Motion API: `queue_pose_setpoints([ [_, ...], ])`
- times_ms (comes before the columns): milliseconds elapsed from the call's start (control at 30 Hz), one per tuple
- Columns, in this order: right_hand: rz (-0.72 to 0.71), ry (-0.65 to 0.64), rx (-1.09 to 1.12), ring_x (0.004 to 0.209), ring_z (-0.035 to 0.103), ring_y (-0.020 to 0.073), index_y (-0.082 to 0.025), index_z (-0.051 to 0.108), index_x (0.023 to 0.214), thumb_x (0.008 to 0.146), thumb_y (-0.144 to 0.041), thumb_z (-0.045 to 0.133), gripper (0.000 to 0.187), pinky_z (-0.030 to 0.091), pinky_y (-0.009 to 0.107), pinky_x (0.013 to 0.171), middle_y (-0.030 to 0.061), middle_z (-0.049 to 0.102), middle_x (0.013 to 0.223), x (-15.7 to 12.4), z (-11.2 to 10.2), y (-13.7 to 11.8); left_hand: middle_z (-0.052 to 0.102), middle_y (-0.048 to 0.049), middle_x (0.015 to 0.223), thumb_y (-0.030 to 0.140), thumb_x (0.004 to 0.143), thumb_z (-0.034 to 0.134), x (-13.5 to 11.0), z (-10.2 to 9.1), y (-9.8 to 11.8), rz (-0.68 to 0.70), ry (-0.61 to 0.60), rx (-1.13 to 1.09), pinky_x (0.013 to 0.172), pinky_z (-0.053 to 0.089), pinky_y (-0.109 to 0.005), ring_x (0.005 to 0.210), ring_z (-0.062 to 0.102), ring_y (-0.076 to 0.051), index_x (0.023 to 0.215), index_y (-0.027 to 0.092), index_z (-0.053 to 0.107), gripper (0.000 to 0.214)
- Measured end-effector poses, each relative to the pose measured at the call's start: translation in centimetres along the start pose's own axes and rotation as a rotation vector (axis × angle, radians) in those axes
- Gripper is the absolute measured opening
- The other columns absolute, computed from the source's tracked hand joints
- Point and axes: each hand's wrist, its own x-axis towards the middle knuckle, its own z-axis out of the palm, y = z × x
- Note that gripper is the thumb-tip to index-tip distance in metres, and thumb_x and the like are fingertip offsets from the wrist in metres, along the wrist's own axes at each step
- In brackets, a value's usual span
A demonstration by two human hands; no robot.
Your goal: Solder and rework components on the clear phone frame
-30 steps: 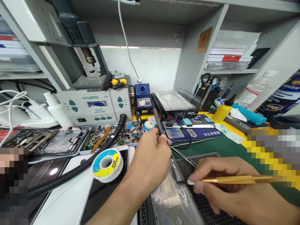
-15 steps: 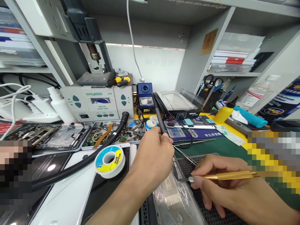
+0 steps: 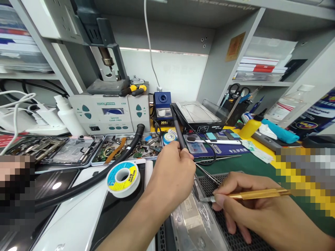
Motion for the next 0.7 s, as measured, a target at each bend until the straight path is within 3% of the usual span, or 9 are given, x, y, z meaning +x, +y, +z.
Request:
queue_pose_setpoints([
  [700, 0.028, 0.002, -0.034, 0.039, 0.052, 0.0061, -0.021, 0.073, 0.074, 0.082, -0.032, 0.083, 0.017, 0.045, 0.01, 0.036, -0.0029, 0.068, 0.051, 0.09, 0.19, -0.37, 0.057, 0.0019, 0.072, 0.023, 0.099, 0.048, -0.08, 0.05, -0.03, 0.004, 0.006, 0.002, 0.056, 0.027, -0.031, 0.059, 0.042, -0.014, 0.089, 0.021, 0.064, 0.019],
])
